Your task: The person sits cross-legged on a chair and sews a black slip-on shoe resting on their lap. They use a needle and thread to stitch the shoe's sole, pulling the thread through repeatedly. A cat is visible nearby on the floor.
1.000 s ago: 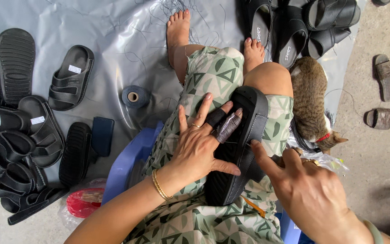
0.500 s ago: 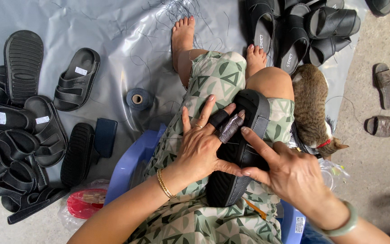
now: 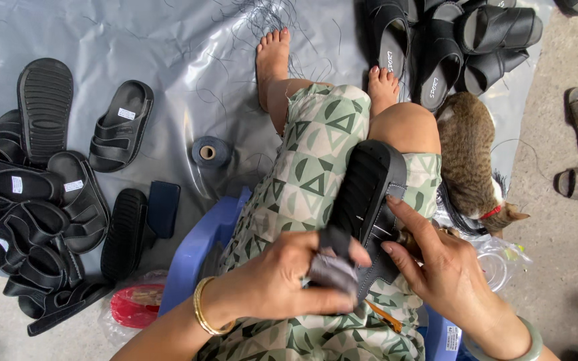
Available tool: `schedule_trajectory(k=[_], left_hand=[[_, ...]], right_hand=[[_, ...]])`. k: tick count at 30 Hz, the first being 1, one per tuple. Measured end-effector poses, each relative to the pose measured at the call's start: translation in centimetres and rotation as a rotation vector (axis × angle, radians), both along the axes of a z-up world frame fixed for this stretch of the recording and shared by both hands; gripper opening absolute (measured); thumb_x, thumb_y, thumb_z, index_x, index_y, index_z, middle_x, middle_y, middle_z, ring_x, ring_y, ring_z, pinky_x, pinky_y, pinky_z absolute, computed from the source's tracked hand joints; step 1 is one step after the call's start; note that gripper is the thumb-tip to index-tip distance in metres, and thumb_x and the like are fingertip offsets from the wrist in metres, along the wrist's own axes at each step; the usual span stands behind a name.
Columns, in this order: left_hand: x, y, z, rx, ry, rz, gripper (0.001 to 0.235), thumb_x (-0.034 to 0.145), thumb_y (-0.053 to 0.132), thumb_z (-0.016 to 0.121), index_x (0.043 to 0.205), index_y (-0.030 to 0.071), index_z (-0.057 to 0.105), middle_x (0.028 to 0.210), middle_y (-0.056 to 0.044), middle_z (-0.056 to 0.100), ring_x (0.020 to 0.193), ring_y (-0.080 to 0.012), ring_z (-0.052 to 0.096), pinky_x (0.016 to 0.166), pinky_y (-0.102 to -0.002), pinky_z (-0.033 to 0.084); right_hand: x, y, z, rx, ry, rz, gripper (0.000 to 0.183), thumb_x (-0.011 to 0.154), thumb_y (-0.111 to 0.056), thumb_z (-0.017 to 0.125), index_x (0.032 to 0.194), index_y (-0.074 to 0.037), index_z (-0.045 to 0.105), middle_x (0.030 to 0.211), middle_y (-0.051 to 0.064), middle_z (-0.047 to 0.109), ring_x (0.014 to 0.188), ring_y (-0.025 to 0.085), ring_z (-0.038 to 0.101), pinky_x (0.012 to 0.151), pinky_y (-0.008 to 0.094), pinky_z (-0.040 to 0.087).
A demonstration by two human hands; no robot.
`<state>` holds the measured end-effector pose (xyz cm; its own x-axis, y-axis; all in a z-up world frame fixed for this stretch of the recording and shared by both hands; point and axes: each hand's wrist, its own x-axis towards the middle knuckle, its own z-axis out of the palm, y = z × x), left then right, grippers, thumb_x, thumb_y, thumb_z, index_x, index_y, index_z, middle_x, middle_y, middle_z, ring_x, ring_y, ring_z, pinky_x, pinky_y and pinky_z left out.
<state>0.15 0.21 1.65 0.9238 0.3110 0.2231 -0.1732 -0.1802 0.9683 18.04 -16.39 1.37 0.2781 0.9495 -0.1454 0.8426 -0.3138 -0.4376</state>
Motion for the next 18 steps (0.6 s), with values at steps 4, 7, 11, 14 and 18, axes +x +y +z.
schedule_trajectory(k=[4, 7, 11, 14, 18], left_hand=[[1.0, 1.0, -0.7, -0.264, 0.144, -0.147, 0.009, 0.085, 0.004, 0.060, 0.094, 0.003, 0.060, 0.084, -0.007, 0.063, 0.071, -0.0134, 0.066, 0.064, -0.019, 0.057], [2.4, 0.5, -2.4, 0.029, 0.344, -0.001, 0.020, 0.084, 0.002, 0.061, 0.102, 0.005, 0.052, 0.062, -0.003, 0.053, 0.048, -0.0125, 0.055, 0.045, -0.018, 0.051], [1.9, 0.5, -1.4, -0.064, 0.454, -0.079, 0.037, 0.083, 0.000, 0.062, 0.116, 0.004, 0.045, 0.060, 0.001, 0.048, 0.045, -0.0109, 0.049, 0.043, -0.020, 0.048], [1.6, 0.9, -1.5, -0.298, 0.423, 0.029, 0.040, 0.079, 0.004, 0.063, 0.115, 0.010, 0.046, 0.097, -0.006, 0.062, 0.065, -0.0144, 0.072, 0.062, -0.021, 0.062], [1.0, 0.9, -1.6, -0.338, 0.458, 0.000, 0.043, 0.078, 0.004, 0.062, 0.117, 0.007, 0.044, 0.089, -0.010, 0.070, 0.074, -0.0137, 0.072, 0.063, -0.020, 0.057]], right_hand=[[-0.1, -0.1, -0.2, -0.002, 0.070, -0.041, 0.057, 0.081, -0.027, 0.061, 0.133, -0.013, 0.040, 0.066, 0.000, 0.062, 0.051, 0.017, 0.060, 0.052, 0.028, 0.049], [-0.2, 0.0, -0.4, 0.005, 0.067, -0.052, 0.056, 0.081, -0.027, 0.061, 0.132, -0.014, 0.040, 0.066, 0.001, 0.062, 0.050, 0.018, 0.061, 0.051, 0.029, 0.050], [-0.4, 0.0, -0.2, 0.105, 0.043, -0.023, 0.051, 0.082, -0.025, 0.062, 0.128, -0.010, 0.047, 0.078, 0.007, 0.066, 0.053, 0.016, 0.062, 0.050, 0.028, 0.048], [0.3, -0.3, -0.2, 0.124, -0.044, 0.085, 0.051, 0.083, -0.022, 0.061, 0.131, -0.010, 0.047, 0.069, 0.003, 0.057, 0.048, 0.015, 0.053, 0.045, 0.031, 0.047], [1.7, -1.4, 1.8, -0.342, -0.254, 0.020, 0.062, 0.081, -0.039, 0.053, 0.140, -0.038, 0.032, 0.059, -0.009, 0.056, 0.047, 0.014, 0.060, 0.035, 0.035, 0.044]])
